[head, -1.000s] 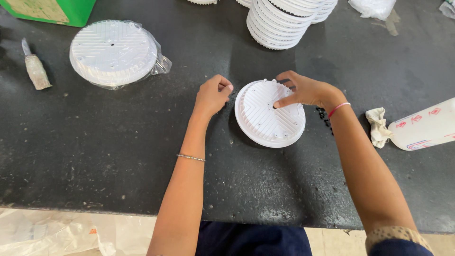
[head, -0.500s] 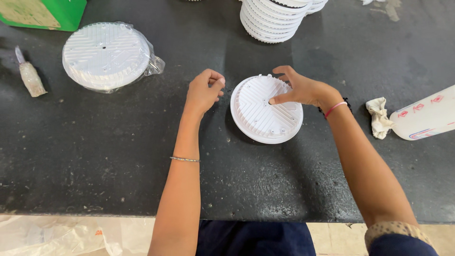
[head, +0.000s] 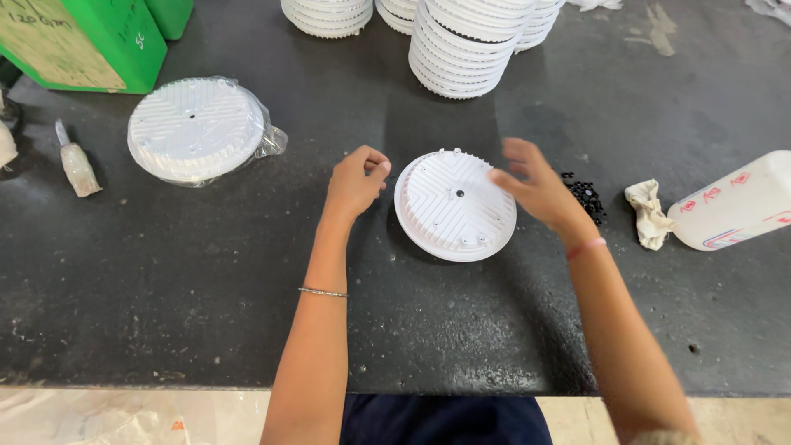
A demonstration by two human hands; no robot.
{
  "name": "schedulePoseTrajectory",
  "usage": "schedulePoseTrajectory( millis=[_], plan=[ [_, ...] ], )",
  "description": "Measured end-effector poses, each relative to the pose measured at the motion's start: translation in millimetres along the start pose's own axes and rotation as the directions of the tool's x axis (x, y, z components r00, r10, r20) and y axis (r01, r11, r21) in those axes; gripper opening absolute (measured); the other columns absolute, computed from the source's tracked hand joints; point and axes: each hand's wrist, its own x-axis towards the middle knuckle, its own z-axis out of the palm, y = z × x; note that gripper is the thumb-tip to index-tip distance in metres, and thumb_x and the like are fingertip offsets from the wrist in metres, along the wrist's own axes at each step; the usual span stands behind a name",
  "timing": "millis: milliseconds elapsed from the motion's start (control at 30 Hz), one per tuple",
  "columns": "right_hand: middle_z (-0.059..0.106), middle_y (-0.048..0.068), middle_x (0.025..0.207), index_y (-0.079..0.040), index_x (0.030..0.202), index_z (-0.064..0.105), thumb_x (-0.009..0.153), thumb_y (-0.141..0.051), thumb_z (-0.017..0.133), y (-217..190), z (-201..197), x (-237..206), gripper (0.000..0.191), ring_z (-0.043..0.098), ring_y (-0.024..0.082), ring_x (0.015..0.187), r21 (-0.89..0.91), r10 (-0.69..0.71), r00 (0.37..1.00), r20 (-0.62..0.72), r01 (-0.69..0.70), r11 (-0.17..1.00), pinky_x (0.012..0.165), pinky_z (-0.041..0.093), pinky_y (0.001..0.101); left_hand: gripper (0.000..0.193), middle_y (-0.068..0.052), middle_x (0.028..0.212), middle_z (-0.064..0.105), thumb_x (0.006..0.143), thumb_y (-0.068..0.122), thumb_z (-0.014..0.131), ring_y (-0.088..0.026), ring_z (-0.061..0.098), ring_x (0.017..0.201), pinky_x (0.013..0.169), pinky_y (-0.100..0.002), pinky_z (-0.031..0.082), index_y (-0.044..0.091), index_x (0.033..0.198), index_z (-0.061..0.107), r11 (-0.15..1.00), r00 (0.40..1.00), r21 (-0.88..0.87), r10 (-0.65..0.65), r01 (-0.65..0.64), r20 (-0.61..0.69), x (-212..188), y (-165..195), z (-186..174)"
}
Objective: The person assembles white plastic light fixture components by inserting small black fasteners into pre-drilled holes on the underside of circular parts. They unwrap parts from plastic, insert fasteners, separate stacked components, and wipe the interior of one part with a cloth. The person handles multiple parts and fasteners on a dark workbench.
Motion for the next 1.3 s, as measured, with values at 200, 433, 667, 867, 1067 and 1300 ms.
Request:
schedulePoseTrajectory(
  millis=[200, 433, 667, 867, 1067, 1300],
  plan=[
    [0.071, 0.011, 0.099, 0.004, 0.125, 0.066, 0.102, -0.033, 0.059, 51.2, -23.0, -27.7, 0.044, 0.068, 0.019, 0.083, 0.126, 0.318, 0.948, -0.007, -0.315, 0.941, 0.075, 0.059, 0.0341, 0.016, -0.006, 0.091, 0.074, 0.093, 0.017, 0.067, -0.014, 0.073, 0.066, 0.058, -0.028, 0.060, 0.004, 0.102, 0.069, 0.996, 0.994, -0.001, -0.091, 0.091, 0.055, 10.0, 5.7, 1.4],
    [0.071, 0.011, 0.096, 0.005, 0.128, 0.061, 0.101, -0.019, 0.054, 50.8, 4.1, -22.1, 0.037, 0.071, 0.019, 0.080, 0.248, 0.287, 0.958, -0.014, -0.275, 0.929, 0.074, 0.062, 0.0324, 0.017, -0.007, 0.087, 0.074, 0.093, 0.019, 0.067, -0.016, 0.074, 0.067, 0.058, -0.030, 0.060, 0.004, 0.102, 0.069, 0.995, 0.993, 0.003, -0.097, 0.097, 0.068, 18.6, 7.5, -2.3],
    [0.064, 0.016, 0.125, 0.005, 0.139, 0.053, 0.102, -0.016, 0.053, 19.1, 47.5, 6.5, 0.042, 0.066, 0.020, 0.110, 0.509, 0.035, 0.990, 0.134, -0.099, 0.855, 0.097, 0.058, 0.0334, 0.020, -0.009, 0.094, 0.076, 0.092, 0.026, 0.071, -0.025, 0.073, 0.088, 0.080, -0.038, 0.055, 0.007, 0.100, 0.072, 0.960, 0.948, 0.266, 0.157, -0.081, -0.278, 28.4, -14.7, -24.0],
    [0.063, 0.016, 0.132, 0.004, 0.142, 0.050, 0.103, -0.020, 0.051, 12.0, 56.8, 16.8, 0.046, 0.064, 0.023, 0.119, 0.639, 0.092, 0.982, 0.163, -0.177, 0.749, 0.104, 0.053, 0.0375, 0.022, -0.009, 0.094, 0.076, 0.096, 0.028, 0.070, -0.025, 0.073, 0.088, 0.079, -0.038, 0.055, 0.007, 0.102, 0.071, 0.955, 0.897, 0.276, 0.212, -0.107, -0.387, 38.5, -15.1, -25.0],
    [0.066, 0.014, 0.128, 0.004, 0.135, 0.053, 0.108, -0.026, 0.045, 40.0, 37.3, 20.3, 0.041, 0.066, 0.022, 0.115, 0.787, 0.235, 0.964, 0.126, -0.242, 0.568, 0.100, 0.055, 0.0377, 0.026, -0.011, 0.099, 0.077, 0.096, 0.030, 0.068, -0.023, 0.075, 0.088, 0.081, -0.036, 0.057, 0.008, 0.109, 0.070, 0.971, 0.967, 0.209, 0.159, -0.117, -0.200, 38.3, -12.4, 7.1],
    [0.068, 0.010, 0.125, 0.002, 0.131, 0.057, 0.109, -0.038, 0.041, 55.7, 15.7, 16.3, 0.048, 0.067, 0.019, 0.109, 0.839, 0.328, 0.935, 0.131, -0.281, 0.467, 0.094, 0.054, 0.0356, 0.044, -0.018, 0.122, 0.072, 0.101, 0.036, 0.059, -0.027, 0.070, 0.110, 0.094, -0.038, 0.054, 0.005, 0.131, 0.061, 0.999, 0.993, 0.036, 0.040, -0.036, -0.115, 39.4, -13.1, 32.3]
  ],
)
